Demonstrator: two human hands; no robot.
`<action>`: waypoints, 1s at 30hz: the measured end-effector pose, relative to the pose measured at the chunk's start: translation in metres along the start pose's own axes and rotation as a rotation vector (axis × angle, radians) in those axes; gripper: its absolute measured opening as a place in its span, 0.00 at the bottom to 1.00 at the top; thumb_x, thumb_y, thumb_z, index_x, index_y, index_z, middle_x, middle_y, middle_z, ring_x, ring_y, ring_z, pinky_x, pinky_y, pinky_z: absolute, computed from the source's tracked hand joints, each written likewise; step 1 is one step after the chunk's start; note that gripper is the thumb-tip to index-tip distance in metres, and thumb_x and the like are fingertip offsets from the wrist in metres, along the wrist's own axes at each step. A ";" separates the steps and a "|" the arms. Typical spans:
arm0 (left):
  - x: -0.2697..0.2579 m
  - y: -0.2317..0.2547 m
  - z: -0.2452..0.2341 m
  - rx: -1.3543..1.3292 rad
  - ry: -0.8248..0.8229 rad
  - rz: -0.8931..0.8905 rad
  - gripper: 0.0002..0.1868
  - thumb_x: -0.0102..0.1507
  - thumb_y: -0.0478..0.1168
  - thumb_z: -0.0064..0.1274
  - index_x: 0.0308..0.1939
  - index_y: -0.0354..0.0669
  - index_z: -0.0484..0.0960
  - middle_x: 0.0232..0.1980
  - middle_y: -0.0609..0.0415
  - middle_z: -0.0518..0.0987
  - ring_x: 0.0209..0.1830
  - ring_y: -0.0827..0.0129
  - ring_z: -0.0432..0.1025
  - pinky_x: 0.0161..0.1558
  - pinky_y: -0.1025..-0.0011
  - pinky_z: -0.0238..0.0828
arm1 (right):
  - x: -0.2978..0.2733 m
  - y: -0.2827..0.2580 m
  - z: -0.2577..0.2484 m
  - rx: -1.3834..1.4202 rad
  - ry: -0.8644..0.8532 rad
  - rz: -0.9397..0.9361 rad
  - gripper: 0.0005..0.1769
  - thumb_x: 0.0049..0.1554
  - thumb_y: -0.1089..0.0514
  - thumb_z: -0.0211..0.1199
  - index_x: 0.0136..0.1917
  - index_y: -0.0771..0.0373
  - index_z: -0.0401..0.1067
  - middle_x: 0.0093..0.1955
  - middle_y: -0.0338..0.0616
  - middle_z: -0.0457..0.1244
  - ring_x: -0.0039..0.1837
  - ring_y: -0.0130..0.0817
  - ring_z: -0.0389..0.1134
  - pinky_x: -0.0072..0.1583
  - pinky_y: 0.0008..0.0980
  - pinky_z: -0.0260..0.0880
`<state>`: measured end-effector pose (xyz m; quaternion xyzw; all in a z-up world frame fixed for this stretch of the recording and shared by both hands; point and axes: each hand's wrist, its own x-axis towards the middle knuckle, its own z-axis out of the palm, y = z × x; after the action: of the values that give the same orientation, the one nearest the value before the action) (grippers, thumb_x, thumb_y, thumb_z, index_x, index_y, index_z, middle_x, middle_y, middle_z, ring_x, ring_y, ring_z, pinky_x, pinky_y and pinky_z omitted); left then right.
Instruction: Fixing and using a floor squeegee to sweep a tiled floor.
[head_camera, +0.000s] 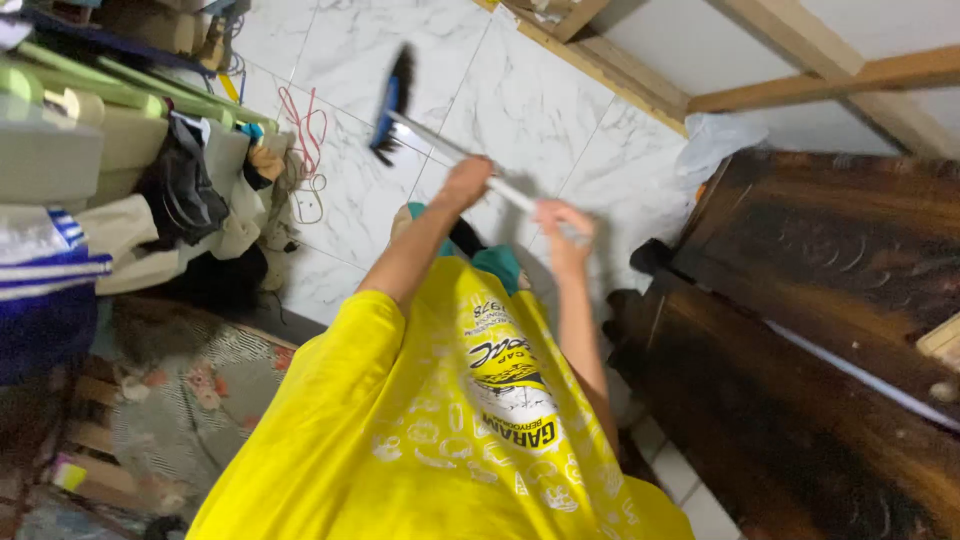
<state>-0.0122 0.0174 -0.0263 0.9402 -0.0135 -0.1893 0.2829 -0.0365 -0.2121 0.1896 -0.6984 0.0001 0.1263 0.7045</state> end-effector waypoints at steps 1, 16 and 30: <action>-0.013 -0.016 0.004 0.003 -0.013 0.008 0.08 0.58 0.37 0.59 0.41 0.43 0.82 0.48 0.40 0.80 0.52 0.43 0.75 0.52 0.50 0.75 | -0.008 0.016 0.015 0.003 0.015 0.006 0.08 0.58 0.61 0.63 0.38 0.66 0.73 0.45 0.40 0.69 0.44 0.27 0.67 0.47 0.29 0.67; -0.011 0.126 0.011 -0.030 -0.325 0.135 0.12 0.64 0.46 0.54 0.45 0.43 0.82 0.51 0.40 0.81 0.53 0.43 0.76 0.52 0.50 0.75 | -0.073 -0.032 -0.060 0.033 0.147 -0.027 0.13 0.63 0.60 0.62 0.37 0.66 0.69 0.41 0.37 0.66 0.46 0.25 0.66 0.51 0.27 0.66; -0.018 -0.010 0.031 0.142 -0.227 0.070 0.08 0.60 0.40 0.56 0.41 0.42 0.83 0.50 0.41 0.80 0.54 0.43 0.74 0.51 0.50 0.75 | -0.060 0.055 0.006 0.124 -0.008 -0.091 0.14 0.68 0.58 0.63 0.44 0.71 0.74 0.45 0.39 0.68 0.51 0.25 0.66 0.55 0.26 0.67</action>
<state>-0.0407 0.0116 -0.0490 0.9294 -0.0914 -0.2829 0.2188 -0.1058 -0.2169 0.1460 -0.6521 -0.0266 0.0966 0.7515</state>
